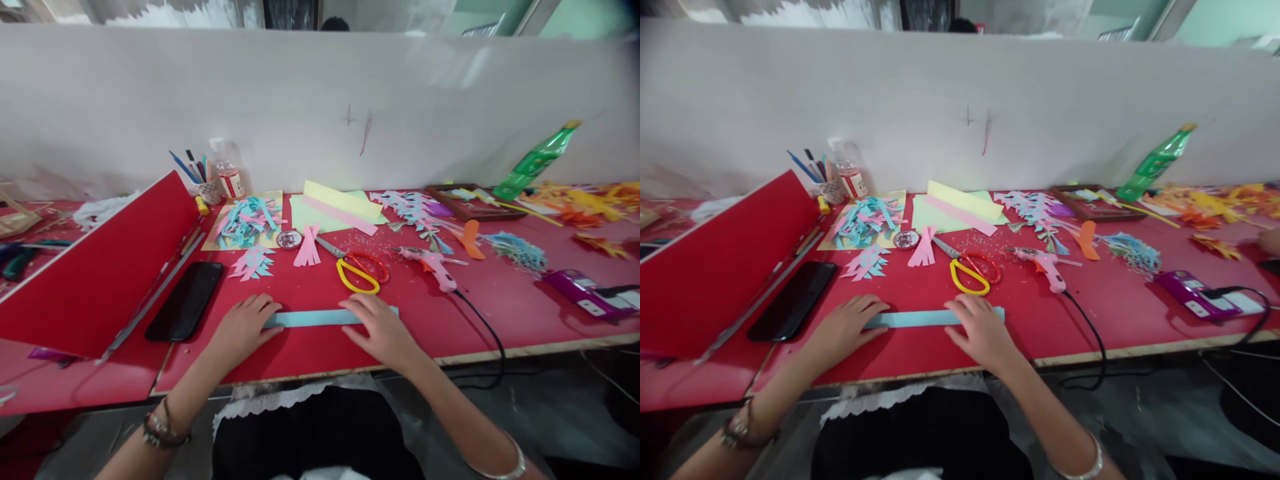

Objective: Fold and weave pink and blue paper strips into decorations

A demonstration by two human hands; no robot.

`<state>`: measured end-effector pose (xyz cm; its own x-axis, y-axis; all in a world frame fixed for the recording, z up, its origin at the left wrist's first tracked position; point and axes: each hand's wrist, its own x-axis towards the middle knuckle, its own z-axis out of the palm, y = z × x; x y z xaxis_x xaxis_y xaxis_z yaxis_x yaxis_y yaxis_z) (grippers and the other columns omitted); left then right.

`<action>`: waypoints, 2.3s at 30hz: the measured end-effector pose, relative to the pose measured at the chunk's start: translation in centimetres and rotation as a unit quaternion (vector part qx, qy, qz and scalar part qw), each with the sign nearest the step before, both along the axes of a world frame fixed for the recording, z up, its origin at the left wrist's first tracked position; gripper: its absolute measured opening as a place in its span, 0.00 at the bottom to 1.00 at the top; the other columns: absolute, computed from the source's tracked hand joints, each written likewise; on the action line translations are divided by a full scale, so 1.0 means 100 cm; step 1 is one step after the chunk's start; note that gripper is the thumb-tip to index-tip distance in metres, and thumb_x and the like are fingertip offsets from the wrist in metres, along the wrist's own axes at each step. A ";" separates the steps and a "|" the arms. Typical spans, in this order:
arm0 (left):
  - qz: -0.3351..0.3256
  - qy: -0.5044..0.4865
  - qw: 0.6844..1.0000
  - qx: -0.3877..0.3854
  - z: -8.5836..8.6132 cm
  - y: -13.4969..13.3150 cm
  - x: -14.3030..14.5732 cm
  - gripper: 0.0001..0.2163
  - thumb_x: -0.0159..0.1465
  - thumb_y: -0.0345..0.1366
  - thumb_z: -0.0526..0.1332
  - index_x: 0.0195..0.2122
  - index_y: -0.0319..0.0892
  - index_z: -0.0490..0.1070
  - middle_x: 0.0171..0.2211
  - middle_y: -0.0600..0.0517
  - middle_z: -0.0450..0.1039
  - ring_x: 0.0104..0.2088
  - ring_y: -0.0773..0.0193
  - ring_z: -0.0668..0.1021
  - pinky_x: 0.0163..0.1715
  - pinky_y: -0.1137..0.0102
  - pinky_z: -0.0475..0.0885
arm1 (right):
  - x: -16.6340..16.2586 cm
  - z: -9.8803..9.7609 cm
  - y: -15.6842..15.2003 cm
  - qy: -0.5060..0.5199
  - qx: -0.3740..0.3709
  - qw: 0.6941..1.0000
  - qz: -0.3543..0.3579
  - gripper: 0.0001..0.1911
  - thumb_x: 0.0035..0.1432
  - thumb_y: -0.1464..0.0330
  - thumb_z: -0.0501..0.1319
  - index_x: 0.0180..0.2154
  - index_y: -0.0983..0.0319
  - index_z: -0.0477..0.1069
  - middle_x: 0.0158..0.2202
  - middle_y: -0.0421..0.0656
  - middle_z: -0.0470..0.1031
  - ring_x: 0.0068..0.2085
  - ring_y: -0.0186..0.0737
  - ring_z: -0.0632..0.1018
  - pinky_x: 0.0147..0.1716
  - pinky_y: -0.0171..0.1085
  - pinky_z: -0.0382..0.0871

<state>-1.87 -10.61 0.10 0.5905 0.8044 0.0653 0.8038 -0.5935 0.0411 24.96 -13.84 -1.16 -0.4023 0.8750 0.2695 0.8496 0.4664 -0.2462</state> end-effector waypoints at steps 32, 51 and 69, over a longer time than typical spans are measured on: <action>0.078 -0.550 0.814 -0.169 -0.002 0.061 0.059 0.12 0.55 0.41 0.54 0.20 0.38 0.61 0.17 0.58 0.59 0.20 0.72 0.63 0.22 0.76 0.61 | -0.067 0.003 0.084 0.476 -0.315 0.814 0.105 0.12 0.50 0.61 0.56 0.31 0.63 0.62 0.20 0.35 0.66 0.15 0.28 0.68 0.13 0.28 0.61; 0.109 -0.517 0.845 -0.085 -0.005 0.061 0.059 0.15 0.56 0.40 0.52 0.16 0.41 0.49 0.16 0.59 0.47 0.19 0.73 0.55 0.19 0.76 0.52 | -0.064 0.004 0.081 0.389 -0.381 0.825 0.148 0.17 0.51 0.59 0.54 0.18 0.64 0.60 0.15 0.35 0.62 0.18 0.28 0.65 0.16 0.29 0.57; 0.093 -0.497 0.858 -0.087 -0.008 0.061 0.059 0.18 0.57 0.42 0.50 0.16 0.40 0.46 0.16 0.58 0.44 0.18 0.74 0.52 0.17 0.76 0.49 | -0.062 0.003 0.085 0.357 -0.376 0.841 0.155 0.18 0.51 0.58 0.53 0.19 0.64 0.55 0.17 0.34 0.53 0.20 0.25 0.57 0.18 0.28 0.50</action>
